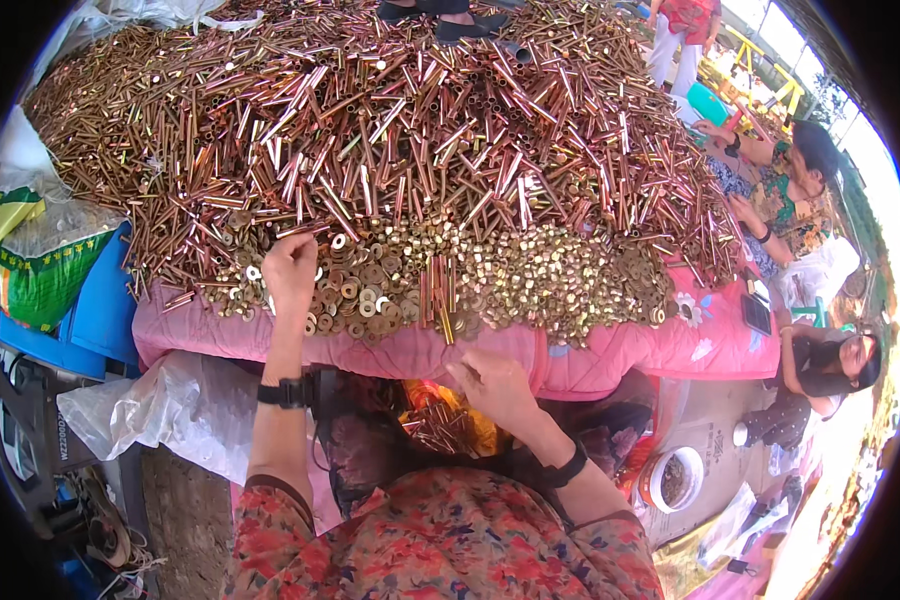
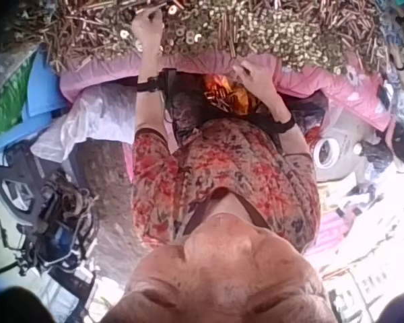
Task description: Manually placing flat metal washers onto long gold-colored metal pins.
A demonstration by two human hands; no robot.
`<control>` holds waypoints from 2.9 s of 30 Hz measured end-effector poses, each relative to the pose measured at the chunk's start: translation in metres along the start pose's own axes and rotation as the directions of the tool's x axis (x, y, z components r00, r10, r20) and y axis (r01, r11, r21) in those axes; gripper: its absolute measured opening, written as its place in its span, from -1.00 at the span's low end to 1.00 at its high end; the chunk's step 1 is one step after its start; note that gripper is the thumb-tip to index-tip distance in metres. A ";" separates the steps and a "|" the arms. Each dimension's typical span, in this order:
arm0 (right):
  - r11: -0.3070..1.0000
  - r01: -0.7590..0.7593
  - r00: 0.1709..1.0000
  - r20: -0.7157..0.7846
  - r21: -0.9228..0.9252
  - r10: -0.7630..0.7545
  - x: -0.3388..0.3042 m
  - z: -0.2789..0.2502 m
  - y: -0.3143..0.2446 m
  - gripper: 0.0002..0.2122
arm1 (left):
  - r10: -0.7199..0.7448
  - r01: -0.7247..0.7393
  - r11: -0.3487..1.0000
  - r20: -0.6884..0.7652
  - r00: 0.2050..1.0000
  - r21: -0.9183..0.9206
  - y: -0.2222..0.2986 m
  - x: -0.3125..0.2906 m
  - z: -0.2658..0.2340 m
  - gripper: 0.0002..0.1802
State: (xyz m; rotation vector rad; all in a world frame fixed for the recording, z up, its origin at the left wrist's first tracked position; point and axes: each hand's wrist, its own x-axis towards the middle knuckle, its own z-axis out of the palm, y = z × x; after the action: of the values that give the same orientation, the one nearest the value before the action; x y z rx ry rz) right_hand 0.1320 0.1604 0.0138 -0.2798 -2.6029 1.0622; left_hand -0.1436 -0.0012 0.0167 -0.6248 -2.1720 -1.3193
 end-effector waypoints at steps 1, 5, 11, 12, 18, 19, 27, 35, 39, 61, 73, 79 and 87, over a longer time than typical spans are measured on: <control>1.000 -0.005 1.000 -0.013 0.017 0.005 0.000 0.002 0.002 -0.78 | 0.007 -0.007 0.999 0.007 1.000 0.044 0.004 0.008 0.002 -0.88; 0.999 0.008 0.999 -0.048 0.031 -0.006 0.000 0.011 0.007 -0.80 | -0.189 0.187 0.982 0.149 0.971 0.029 0.023 0.021 0.030 -0.81; 0.999 -0.009 1.000 -0.017 0.037 0.010 0.001 0.016 0.002 -0.80 | -0.363 0.365 0.931 0.052 0.930 -0.018 -0.003 0.022 0.063 -0.67; 0.999 -0.022 1.000 -0.019 0.035 0.023 0.000 0.016 0.004 -0.80 | -0.318 0.318 0.948 0.013 0.948 -0.003 0.001 0.021 0.063 -0.71; 0.990 -0.130 0.988 -0.073 0.058 0.134 0.010 0.002 0.008 -0.78 | -0.384 0.397 0.903 0.106 0.917 -0.166 0.020 0.003 0.054 -0.74; 0.992 -0.112 0.988 -0.097 0.051 0.117 0.012 0.002 0.011 -0.78 | -0.329 0.351 0.928 0.167 0.930 -0.126 0.027 -0.002 0.051 -0.74; 0.997 -0.072 0.986 -0.147 0.038 0.077 0.013 0.013 0.022 -0.80 | -0.105 0.159 0.984 0.458 0.883 -0.081 0.057 -0.026 0.061 -0.89; 0.997 -0.080 0.973 -0.217 -0.018 0.075 0.015 0.026 0.036 -0.81 | -0.077 0.089 0.995 0.234 0.969 -0.042 0.072 0.007 0.114 -0.81; 0.987 -0.066 0.957 -0.290 -0.144 0.022 0.017 0.032 0.038 -0.84 | -0.171 0.127 0.978 0.288 0.942 0.166 0.086 0.012 0.125 -0.74; 0.994 -0.061 0.956 -0.292 -0.088 0.033 0.015 0.032 0.031 -0.89 | -0.148 0.101 0.880 -0.066 0.987 -0.464 0.107 0.014 0.072 -0.80; 0.989 -0.008 0.980 -0.197 -0.147 -0.021 0.039 0.032 0.026 -0.83 | -0.312 0.672 -0.400 0.783 0.539 -0.623 0.057 -0.080 -0.007 -0.84; 0.984 -0.120 0.974 -0.206 -0.134 0.091 0.041 0.020 0.029 -0.84 | -0.366 0.707 -0.623 0.923 0.115 -0.335 0.080 -0.118 -0.019 -0.80; 0.941 0.025 0.976 -0.194 -0.336 -0.095 0.048 0.021 0.031 -0.85 | -0.428 0.836 -0.392 0.881 0.203 -0.383 0.086 -0.135 -0.019 -0.85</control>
State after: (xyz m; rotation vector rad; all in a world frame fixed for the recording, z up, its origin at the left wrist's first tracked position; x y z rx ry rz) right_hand 0.0815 0.1830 -0.0124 -0.3636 -2.5683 0.5342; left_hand 0.0161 0.0022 -0.0057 0.5820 -1.4571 -3.7237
